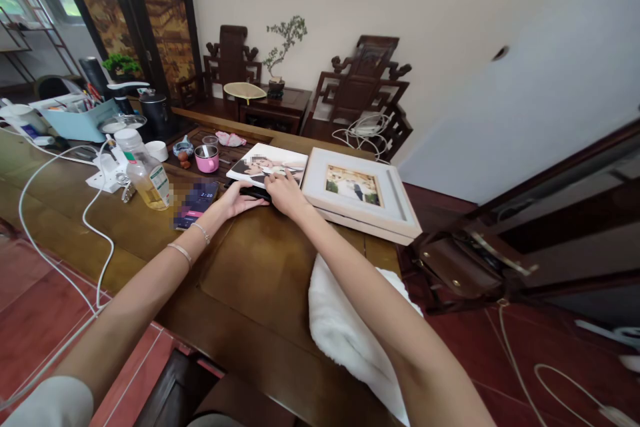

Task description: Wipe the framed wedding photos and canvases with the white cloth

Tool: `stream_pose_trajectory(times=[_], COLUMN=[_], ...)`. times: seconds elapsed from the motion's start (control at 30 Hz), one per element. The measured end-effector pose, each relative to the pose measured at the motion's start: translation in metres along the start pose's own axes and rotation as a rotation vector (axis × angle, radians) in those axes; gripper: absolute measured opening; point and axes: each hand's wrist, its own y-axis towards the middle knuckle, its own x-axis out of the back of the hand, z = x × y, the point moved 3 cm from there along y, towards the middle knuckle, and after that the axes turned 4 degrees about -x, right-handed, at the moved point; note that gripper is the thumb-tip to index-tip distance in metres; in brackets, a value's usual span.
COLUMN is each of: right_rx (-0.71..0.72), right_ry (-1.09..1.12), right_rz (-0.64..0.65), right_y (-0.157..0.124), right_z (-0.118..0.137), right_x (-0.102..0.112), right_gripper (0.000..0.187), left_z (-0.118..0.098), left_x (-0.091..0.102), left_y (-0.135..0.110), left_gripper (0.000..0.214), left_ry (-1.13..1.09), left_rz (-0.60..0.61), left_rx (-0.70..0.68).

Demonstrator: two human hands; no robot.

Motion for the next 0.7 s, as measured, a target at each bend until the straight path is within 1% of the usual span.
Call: stream_pose_trajectory(times=[0.07,0.13,0.27,0.37,0.43,0.5,0.57,0.63,0.7], right_rx=[-0.001,0.002,-0.006,-0.046,-0.111,-0.221,-0.347,-0.415,-0.485], right_ry=[0.034,0.069,0.148,0.203,0.248,0.336,0.439,0.465,0.460], right_rz=[-0.001,-0.005,-0.013,-0.051,-0.115,-0.237,-0.388,-0.450,-0.496], right_y=[-0.003,-0.005,-0.005,-0.012,-0.030,-0.063,-0.110,-0.166,-0.222], right_z=[-0.002,-0.002,-0.003,-0.020,-0.042,-0.069,-0.091,-0.098,-0.090], right_x=[0.001,0.000,-0.002,0.006,0.016,0.028,0.038,0.044,0.046], right_gripper=[0.027,0.026,0.026,0.033,0.035,0.035,0.033,0.033,0.032], left_z=[-0.002,-0.002,-0.001,0.000,0.001,0.002,0.005,0.007,0.009], left_x=[-0.001,-0.002,-0.007,-0.009,-0.009,-0.008,-0.007,-0.006,-0.004], left_y=[0.003,0.008,0.016,0.018,0.017,0.015,0.013,0.012,0.013], left_gripper=[0.042,0.044,0.034,0.035,0.038,0.042,0.049,0.058,0.062], left_ry=[0.002,0.035,0.088,0.101,0.103,0.102,0.101,0.098,0.093], left_rz=[0.019,0.014,-0.021,-0.041,-0.053,-0.064,-0.079,-0.113,-0.149], left_rx=[0.009,-0.019,-0.051,-0.065,-0.092,-0.128,-0.171,-0.219,-0.260])
